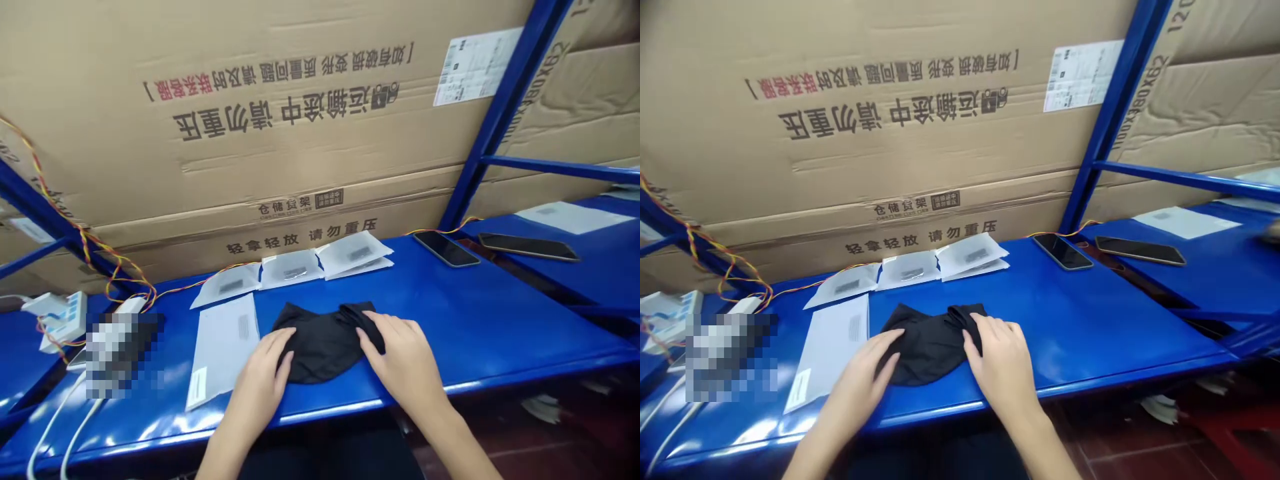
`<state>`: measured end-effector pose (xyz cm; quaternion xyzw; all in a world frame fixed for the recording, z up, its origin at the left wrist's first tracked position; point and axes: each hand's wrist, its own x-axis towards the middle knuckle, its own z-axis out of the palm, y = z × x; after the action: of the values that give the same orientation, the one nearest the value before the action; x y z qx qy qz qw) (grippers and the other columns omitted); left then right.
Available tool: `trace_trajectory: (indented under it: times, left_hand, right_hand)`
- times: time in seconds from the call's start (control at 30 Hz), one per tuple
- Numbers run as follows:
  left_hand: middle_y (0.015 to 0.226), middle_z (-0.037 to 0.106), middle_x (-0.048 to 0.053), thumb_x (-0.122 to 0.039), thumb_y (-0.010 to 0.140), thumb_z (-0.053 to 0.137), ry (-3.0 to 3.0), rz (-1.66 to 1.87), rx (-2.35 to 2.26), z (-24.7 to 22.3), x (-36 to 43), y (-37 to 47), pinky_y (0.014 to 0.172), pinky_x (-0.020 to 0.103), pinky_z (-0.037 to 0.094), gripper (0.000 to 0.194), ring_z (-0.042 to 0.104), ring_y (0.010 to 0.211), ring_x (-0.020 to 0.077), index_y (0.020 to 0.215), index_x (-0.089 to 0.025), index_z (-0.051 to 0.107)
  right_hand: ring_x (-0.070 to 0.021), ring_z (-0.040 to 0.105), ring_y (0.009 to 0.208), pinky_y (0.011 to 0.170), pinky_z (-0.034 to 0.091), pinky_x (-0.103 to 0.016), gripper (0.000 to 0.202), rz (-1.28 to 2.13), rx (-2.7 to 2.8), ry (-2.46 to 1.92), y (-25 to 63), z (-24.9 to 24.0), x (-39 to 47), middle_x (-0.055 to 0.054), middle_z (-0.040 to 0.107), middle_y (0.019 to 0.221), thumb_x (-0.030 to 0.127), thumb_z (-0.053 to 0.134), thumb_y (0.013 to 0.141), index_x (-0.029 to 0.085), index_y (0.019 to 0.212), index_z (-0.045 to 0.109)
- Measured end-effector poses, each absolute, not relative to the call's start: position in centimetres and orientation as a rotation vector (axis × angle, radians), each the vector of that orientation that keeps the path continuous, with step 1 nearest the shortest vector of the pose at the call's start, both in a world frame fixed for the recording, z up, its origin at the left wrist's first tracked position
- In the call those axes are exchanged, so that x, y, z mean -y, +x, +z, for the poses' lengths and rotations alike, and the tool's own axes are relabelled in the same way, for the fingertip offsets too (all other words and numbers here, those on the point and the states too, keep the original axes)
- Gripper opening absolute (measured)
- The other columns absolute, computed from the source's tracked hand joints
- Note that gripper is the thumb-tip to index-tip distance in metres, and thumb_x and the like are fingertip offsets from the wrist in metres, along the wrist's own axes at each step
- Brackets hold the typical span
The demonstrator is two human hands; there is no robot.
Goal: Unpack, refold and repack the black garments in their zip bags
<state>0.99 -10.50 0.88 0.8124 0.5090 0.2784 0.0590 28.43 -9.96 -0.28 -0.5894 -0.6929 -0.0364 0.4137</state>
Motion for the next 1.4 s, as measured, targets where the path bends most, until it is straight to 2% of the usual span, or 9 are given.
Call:
trace_trajectory:
  times: [0.17, 0.33, 0.5, 0.7, 0.9, 1.03, 1.2, 1.3, 1.4]
  left_hand:
    - [0.136, 0.074, 0.01, -0.022, 0.103, 0.046, 2.455, 0.825, -1.674, 1.3, 10.2, -4.1, 0.107, 0.045, 0.06, 0.042, 0.072, 0.125, 0.0275, 0.141, -0.023, 0.064]
    - [0.132, 0.075, 0.011, -0.025, 0.102, 0.047, 2.402, 0.84, -1.725, 2.1, 9.2, -5.6, 0.106, 0.048, 0.059, 0.041, 0.072, 0.122, 0.0296, 0.138, -0.021, 0.067]
    - [0.1, 0.078, 0.008, -0.04, 0.099, 0.061, 2.317, 0.928, -1.7, 2.7, 7.0, -4.6, 0.092, 0.046, 0.06, 0.034, 0.073, 0.098, 0.0292, 0.124, -0.021, 0.074]
    - [0.089, 0.075, 0.005, -0.038, 0.1, 0.06, 2.284, 1.023, -1.629, 4.0, 6.2, -4.6, 0.085, 0.04, 0.059, 0.026, 0.072, 0.089, 0.0252, 0.108, -0.024, 0.08]
    - [0.094, 0.074, 0.004, -0.028, 0.102, 0.062, 2.336, 1.153, -1.358, 6.2, 10.9, -5.0, 0.081, 0.03, 0.059, 0.016, 0.072, 0.088, 0.0196, 0.095, -0.025, 0.077]
    - [0.099, 0.074, 0.004, -0.016, 0.106, 0.053, 2.628, 0.936, -1.214, 6.0, 15.3, -4.9, 0.079, 0.024, 0.057, 0.023, 0.072, 0.09, 0.0166, 0.099, -0.025, 0.073]
    - [0.087, 0.074, 0.002, -0.023, 0.105, 0.059, 2.675, 0.826, -1.167, 5.6, 17.0, -3.6, 0.086, 0.031, 0.059, 0.014, 0.071, 0.084, 0.0194, 0.097, -0.025, 0.071]
    - [0.086, 0.074, 0.003, -0.024, 0.105, 0.059, 2.602, 0.979, -1.246, 5.8, 14.3, -2.2, 0.073, 0.03, 0.058, 0.015, 0.07, 0.078, 0.0185, 0.098, -0.024, 0.072]
    - [0.103, 0.078, 0.006, -0.029, 0.102, 0.065, 2.653, 0.856, -1.264, 5.6, 10.0, -0.6, 0.085, 0.036, 0.061, 0.013, 0.073, 0.095, 0.0234, 0.11, -0.024, 0.074]
  right_hand:
    - [-0.0297, 0.077, 0.083, 0.073, 0.057, -0.04, 0.037, 0.306, 1.331, -1.681, 31.0, -0.3, 8.3, -0.008, 0.081, 0.092, 0.049, 0.06, 0.094, 0.023, 0.117, 0.071]
    - [-0.0301, 0.076, 0.088, 0.075, 0.057, -0.041, 0.044, 0.334, 1.287, -1.715, 32.9, -1.0, 7.8, -0.013, 0.08, 0.1, 0.053, 0.051, 0.095, 0.02, 0.116, 0.072]
    - [-0.0325, 0.072, 0.096, 0.082, 0.057, -0.046, 0.062, 0.366, 1.431, -1.628, 31.8, -0.6, 5.6, -0.014, 0.077, 0.107, 0.068, 0.067, 0.084, 0.018, 0.121, 0.071]
    - [-0.0266, 0.068, 0.075, 0.073, 0.058, -0.044, 0.052, 0.53, 1.62, -1.484, 32.7, 1.0, 2.5, -0.008, 0.072, 0.081, 0.072, 0.069, 0.079, 0.022, 0.089, 0.077]
    - [-0.0324, 0.067, 0.123, 0.104, 0.056, -0.045, 0.036, 0.658, 1.562, -1.272, 35.7, 2.5, 8.0, -0.011, 0.074, 0.127, 0.062, 0.073, 0.087, 0.026, 0.091, 0.068]
    - [-0.0323, 0.072, 0.117, 0.101, 0.058, -0.044, 0.033, 0.66, 1.753, -1.338, 37.7, 1.1, 13.0, -0.01, 0.079, 0.111, 0.054, 0.064, 0.096, 0.026, 0.079, 0.065]
    - [-0.0288, 0.076, 0.094, 0.08, 0.062, -0.04, 0.027, 0.33, 1.912, -1.335, 37.4, 0.5, 14.8, -0.007, 0.078, 0.092, 0.038, 0.059, 0.099, 0.027, 0.076, 0.069]
    - [-0.0275, 0.075, 0.093, 0.083, 0.062, -0.04, 0.017, 0.218, 1.882, -1.297, 36.0, 1.9, 12.7, -0.006, 0.078, 0.096, 0.035, 0.061, 0.098, 0.028, 0.087, 0.072]
    - [-0.0299, 0.073, 0.111, 0.099, 0.06, -0.047, 0.019, 0.278, 2.009, -1.24, 34.6, 2.6, 9.2, -0.007, 0.078, 0.116, 0.037, 0.063, 0.097, 0.029, 0.11, 0.076]
